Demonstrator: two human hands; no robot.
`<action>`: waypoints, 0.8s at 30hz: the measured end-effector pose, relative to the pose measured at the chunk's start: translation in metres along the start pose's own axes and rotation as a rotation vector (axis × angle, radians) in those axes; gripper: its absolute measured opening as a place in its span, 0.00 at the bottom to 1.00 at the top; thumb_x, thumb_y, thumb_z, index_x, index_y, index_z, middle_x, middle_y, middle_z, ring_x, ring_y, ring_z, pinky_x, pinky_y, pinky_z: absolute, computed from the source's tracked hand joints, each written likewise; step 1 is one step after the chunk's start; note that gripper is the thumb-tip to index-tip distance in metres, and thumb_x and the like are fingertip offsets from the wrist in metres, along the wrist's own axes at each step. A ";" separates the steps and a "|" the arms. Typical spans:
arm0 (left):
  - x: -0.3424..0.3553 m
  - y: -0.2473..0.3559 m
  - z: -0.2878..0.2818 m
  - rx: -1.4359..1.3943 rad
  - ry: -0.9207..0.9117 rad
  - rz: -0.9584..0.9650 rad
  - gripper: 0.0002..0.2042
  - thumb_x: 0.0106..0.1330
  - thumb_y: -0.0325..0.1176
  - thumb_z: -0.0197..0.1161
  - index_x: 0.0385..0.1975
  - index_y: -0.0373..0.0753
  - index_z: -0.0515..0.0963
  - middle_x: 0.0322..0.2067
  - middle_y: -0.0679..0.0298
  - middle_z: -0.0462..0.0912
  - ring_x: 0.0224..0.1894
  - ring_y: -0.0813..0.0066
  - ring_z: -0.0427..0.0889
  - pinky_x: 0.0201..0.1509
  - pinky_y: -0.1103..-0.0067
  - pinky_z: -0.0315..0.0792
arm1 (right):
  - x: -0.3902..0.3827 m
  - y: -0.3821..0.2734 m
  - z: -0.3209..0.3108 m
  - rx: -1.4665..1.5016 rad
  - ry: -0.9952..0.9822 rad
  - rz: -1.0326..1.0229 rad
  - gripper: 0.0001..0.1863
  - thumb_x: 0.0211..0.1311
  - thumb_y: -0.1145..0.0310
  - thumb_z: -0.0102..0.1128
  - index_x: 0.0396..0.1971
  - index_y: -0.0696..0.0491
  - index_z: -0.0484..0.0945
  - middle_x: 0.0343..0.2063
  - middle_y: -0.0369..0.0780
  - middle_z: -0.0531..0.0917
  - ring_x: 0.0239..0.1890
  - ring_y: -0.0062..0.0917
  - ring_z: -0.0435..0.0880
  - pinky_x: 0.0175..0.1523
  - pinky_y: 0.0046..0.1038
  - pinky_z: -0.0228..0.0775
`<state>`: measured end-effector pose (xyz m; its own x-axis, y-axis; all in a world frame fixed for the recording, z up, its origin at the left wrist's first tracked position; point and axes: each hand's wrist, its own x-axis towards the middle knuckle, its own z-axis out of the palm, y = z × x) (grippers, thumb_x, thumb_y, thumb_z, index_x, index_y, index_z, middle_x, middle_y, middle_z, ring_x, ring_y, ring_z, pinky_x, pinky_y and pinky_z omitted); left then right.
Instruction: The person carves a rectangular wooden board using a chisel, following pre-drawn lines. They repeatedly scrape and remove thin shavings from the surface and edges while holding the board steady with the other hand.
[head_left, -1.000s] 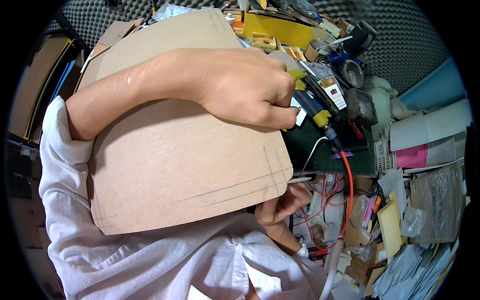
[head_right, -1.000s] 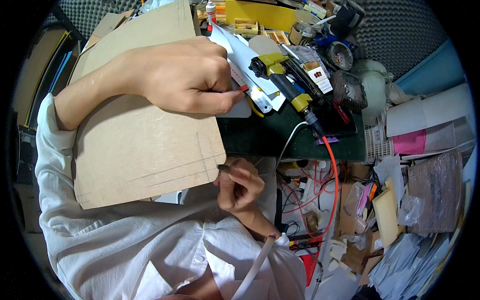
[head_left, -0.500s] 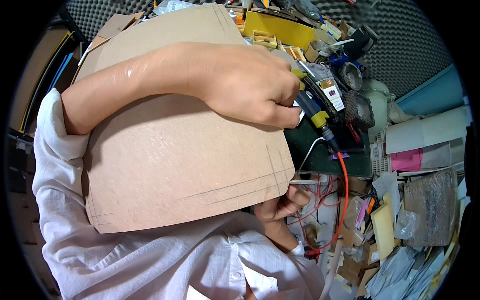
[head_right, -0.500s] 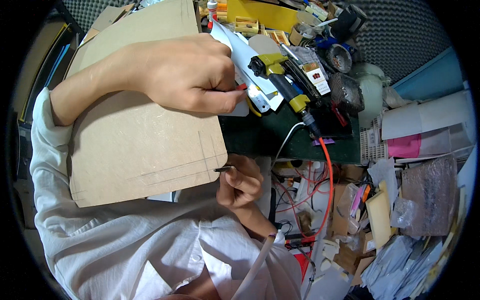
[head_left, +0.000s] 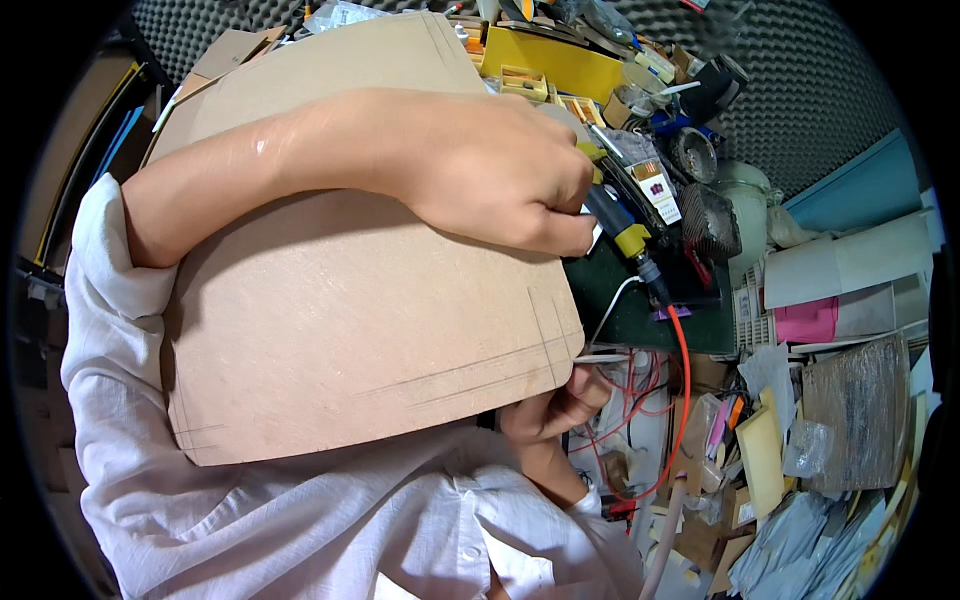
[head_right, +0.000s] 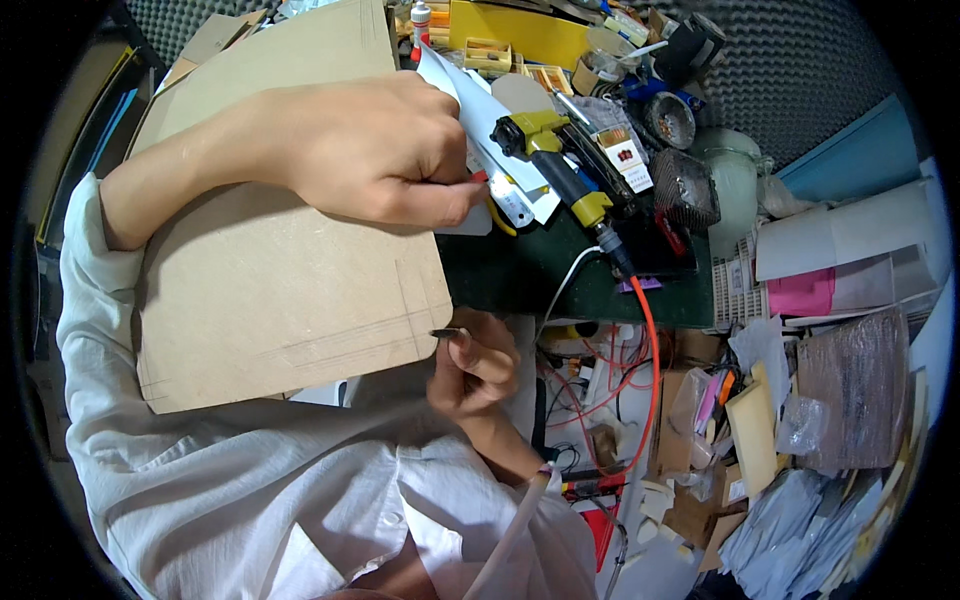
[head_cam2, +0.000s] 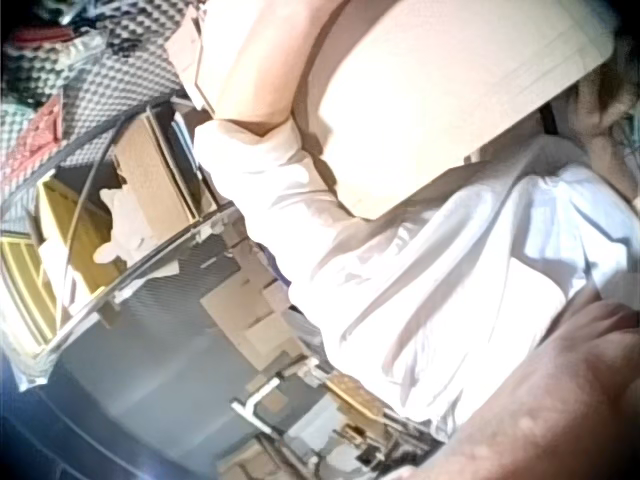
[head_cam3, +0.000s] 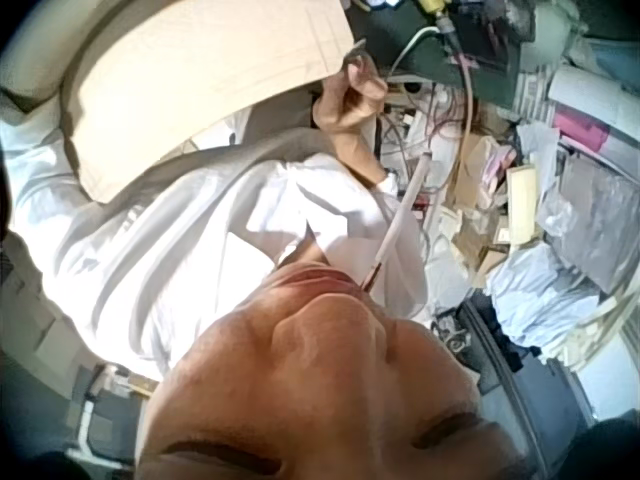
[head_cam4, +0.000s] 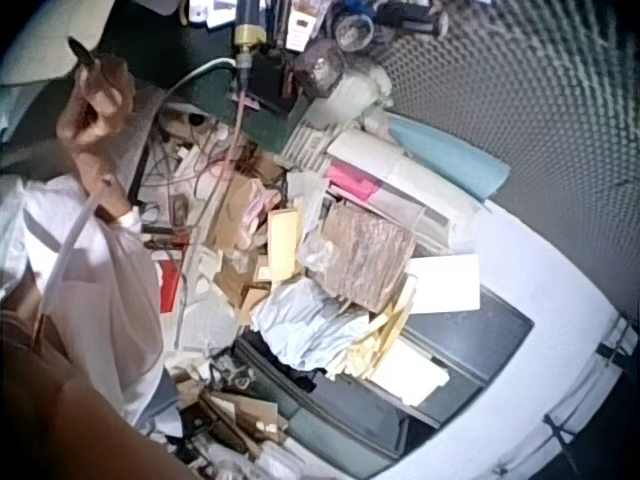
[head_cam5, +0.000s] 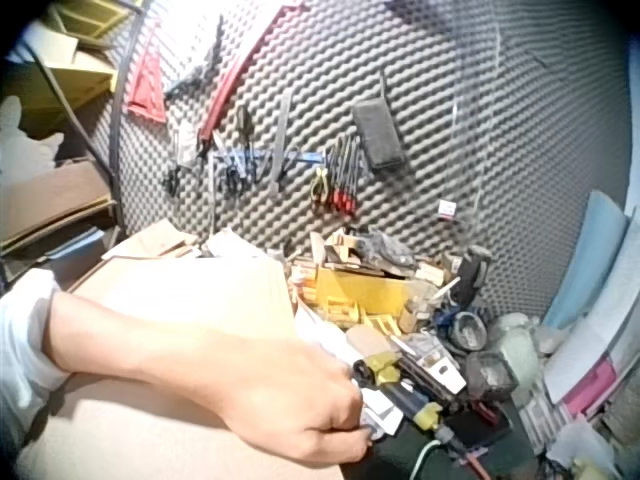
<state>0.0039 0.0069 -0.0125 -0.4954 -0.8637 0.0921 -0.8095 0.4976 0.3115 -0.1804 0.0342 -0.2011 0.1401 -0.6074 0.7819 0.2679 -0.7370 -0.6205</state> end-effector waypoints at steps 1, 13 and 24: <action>0.000 0.000 0.001 -0.002 -0.004 0.008 0.22 0.61 0.38 0.50 0.08 0.28 0.70 0.07 0.52 0.66 0.12 0.55 0.65 0.22 0.68 0.63 | 0.000 -0.001 0.001 -0.018 -0.011 -0.020 0.08 0.59 0.77 0.53 0.36 0.51 0.66 0.25 0.47 0.79 0.23 0.33 0.78 0.28 0.27 0.69; -0.001 0.001 -0.001 0.020 0.006 0.035 0.22 0.59 0.38 0.50 0.07 0.29 0.69 0.07 0.51 0.66 0.13 0.54 0.66 0.22 0.67 0.63 | -0.004 0.005 -0.014 -0.176 -0.159 -0.030 0.13 0.57 0.82 0.52 0.39 0.50 0.66 0.22 0.45 0.78 0.22 0.32 0.78 0.26 0.27 0.67; 0.000 -0.001 0.000 0.023 -0.004 0.021 0.22 0.58 0.38 0.50 0.07 0.29 0.69 0.07 0.51 0.65 0.12 0.55 0.67 0.22 0.67 0.63 | 0.004 0.008 -0.010 -0.061 -0.019 -0.114 0.16 0.58 0.79 0.52 0.43 0.44 0.68 0.22 0.44 0.79 0.18 0.29 0.75 0.24 0.24 0.68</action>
<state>0.0042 0.0063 -0.0128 -0.5131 -0.8531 0.0948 -0.8064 0.5170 0.2873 -0.1872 0.0226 -0.2034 0.1302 -0.5137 0.8480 0.2245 -0.8178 -0.5299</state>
